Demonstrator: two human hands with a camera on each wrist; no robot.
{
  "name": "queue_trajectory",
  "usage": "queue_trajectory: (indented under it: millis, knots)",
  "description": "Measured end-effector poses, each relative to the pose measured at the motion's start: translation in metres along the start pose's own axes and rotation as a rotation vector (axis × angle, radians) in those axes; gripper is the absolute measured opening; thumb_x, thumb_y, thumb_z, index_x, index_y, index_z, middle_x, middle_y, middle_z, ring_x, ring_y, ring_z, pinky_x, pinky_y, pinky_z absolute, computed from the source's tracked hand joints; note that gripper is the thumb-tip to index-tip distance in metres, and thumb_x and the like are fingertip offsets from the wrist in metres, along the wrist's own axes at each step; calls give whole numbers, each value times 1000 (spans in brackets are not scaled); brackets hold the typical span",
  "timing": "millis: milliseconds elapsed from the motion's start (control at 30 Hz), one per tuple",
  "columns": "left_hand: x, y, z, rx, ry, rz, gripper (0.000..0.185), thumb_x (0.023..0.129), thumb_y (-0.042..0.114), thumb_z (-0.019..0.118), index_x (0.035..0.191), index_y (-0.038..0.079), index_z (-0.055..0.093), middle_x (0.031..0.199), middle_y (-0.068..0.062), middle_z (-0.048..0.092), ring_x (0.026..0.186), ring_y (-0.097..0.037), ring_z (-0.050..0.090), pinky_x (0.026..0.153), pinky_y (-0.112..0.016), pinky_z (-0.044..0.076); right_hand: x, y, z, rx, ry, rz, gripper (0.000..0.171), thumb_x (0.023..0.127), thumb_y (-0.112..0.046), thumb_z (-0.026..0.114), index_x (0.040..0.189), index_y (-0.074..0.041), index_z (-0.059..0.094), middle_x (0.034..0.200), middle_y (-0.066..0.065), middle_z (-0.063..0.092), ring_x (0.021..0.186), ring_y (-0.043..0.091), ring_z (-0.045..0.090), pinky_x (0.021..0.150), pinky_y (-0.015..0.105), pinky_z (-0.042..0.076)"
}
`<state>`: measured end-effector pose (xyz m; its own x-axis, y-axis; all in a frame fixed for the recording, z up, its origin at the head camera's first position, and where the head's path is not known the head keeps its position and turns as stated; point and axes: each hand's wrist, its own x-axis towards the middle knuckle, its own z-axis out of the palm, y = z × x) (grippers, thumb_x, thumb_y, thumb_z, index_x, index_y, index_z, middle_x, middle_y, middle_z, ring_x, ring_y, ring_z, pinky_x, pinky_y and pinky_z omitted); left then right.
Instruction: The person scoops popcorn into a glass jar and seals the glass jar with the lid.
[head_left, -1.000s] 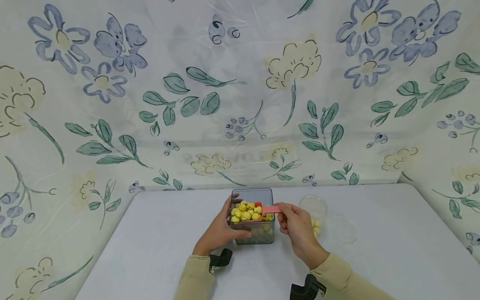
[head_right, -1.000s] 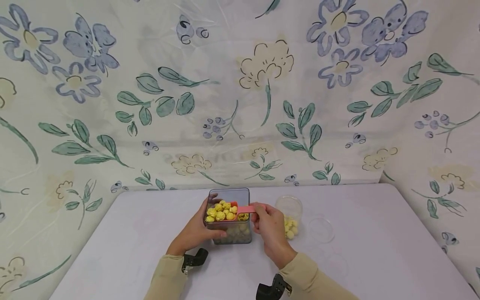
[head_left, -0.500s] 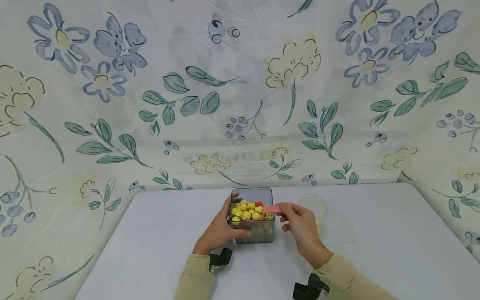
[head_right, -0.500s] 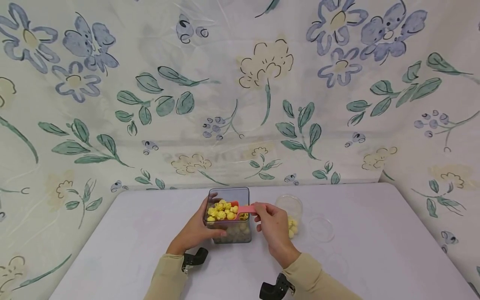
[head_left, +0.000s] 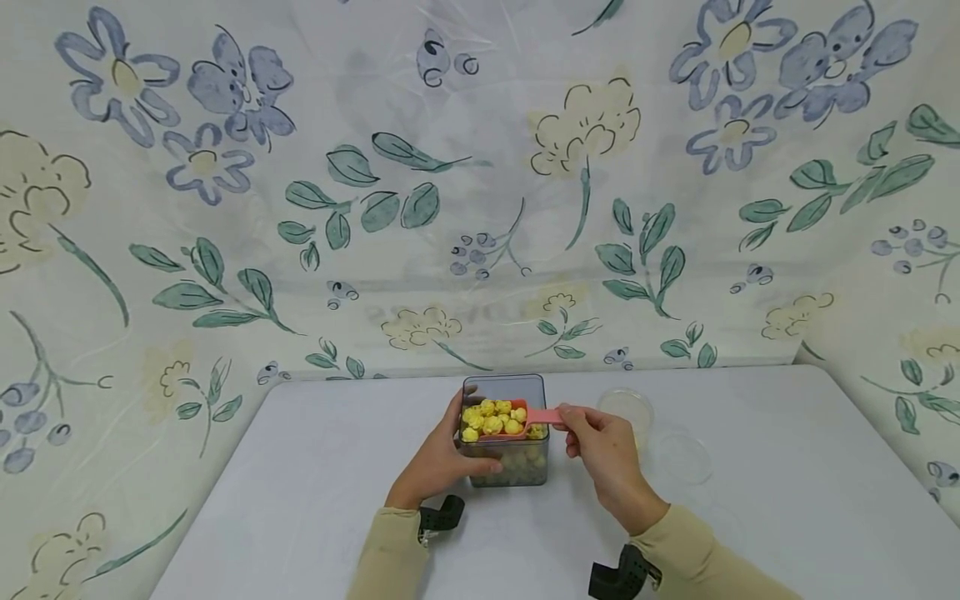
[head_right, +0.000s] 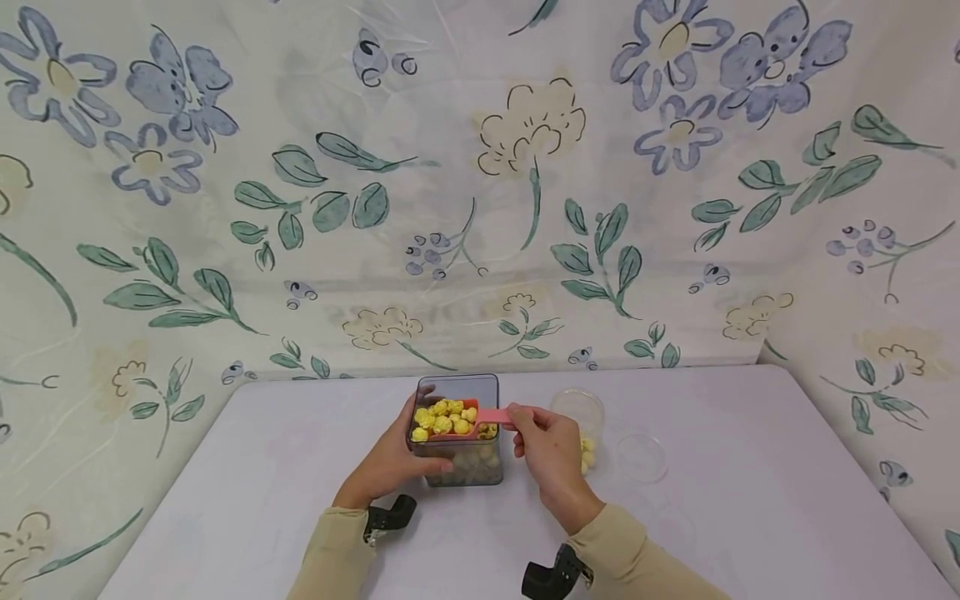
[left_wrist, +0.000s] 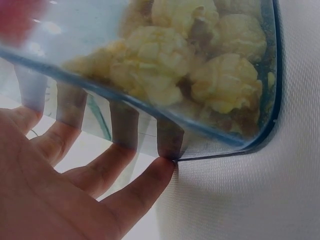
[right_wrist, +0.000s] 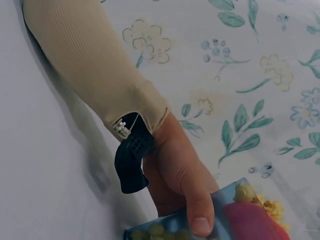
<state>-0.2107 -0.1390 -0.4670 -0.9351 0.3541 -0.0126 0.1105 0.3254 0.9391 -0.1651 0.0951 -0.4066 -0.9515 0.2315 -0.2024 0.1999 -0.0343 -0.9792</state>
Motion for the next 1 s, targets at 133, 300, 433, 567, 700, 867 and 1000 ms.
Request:
queue_trajectory:
  millis: [133, 300, 433, 567, 700, 867, 1000]
  knots:
    - [0, 1, 0, -2, -5, -6, 124, 70, 32, 94, 162, 28, 12, 159, -3, 33, 143, -29, 36, 114, -56, 31, 0, -1, -1, 2, 6, -7, 28, 100, -17, 64, 111, 8, 71, 77, 3, 67, 63, 12, 53, 58, 20, 49]
    - [1, 1, 0, 2, 0, 0, 123, 69, 31, 95, 162, 30, 14, 158, 0, 34, 142, -27, 38, 113, -56, 33, -1, -1, -2, -10, 22, -23, 29, 100, -19, 65, 110, 8, 72, 75, 3, 67, 62, 12, 54, 58, 20, 50]
    - [2, 1, 0, 0, 1, 19, 121, 69, 29, 95, 161, 31, 15, 158, -1, 34, 142, -27, 39, 112, -56, 33, -3, 1, -4, -29, 23, -19, 31, 99, -21, 66, 110, 7, 72, 77, 4, 68, 62, 13, 55, 59, 20, 51]
    - [1, 0, 0, 13, 0, 12, 124, 70, 31, 94, 162, 28, 11, 158, -2, 34, 142, -28, 39, 113, -55, 33, -3, 2, -5, -18, 17, -6, 31, 99, -21, 67, 112, 7, 71, 78, 5, 67, 64, 14, 56, 61, 20, 52]
    - [0, -1, 0, 2, -2, -5, 126, 70, 32, 94, 163, 25, 9, 159, -2, 32, 143, -28, 37, 112, -55, 34, -3, 2, -6, 8, 19, -16, 30, 99, -20, 67, 111, 7, 71, 77, 4, 67, 64, 13, 55, 62, 20, 52]
    - [0, 0, 0, -4, -1, -5, 127, 70, 31, 94, 163, 25, 9, 159, -4, 33, 141, -29, 39, 110, -55, 37, -3, 0, -6, 26, 20, -36, 30, 99, -20, 66, 111, 8, 71, 78, 4, 68, 64, 13, 55, 62, 20, 52]
    - [0, 2, 0, 12, 3, -6, 127, 70, 32, 94, 163, 24, 9, 158, -5, 34, 140, -30, 40, 109, -56, 37, -3, 0, -7, 25, 26, -39, 31, 99, -20, 66, 112, 8, 71, 79, 4, 68, 64, 13, 56, 62, 20, 52]
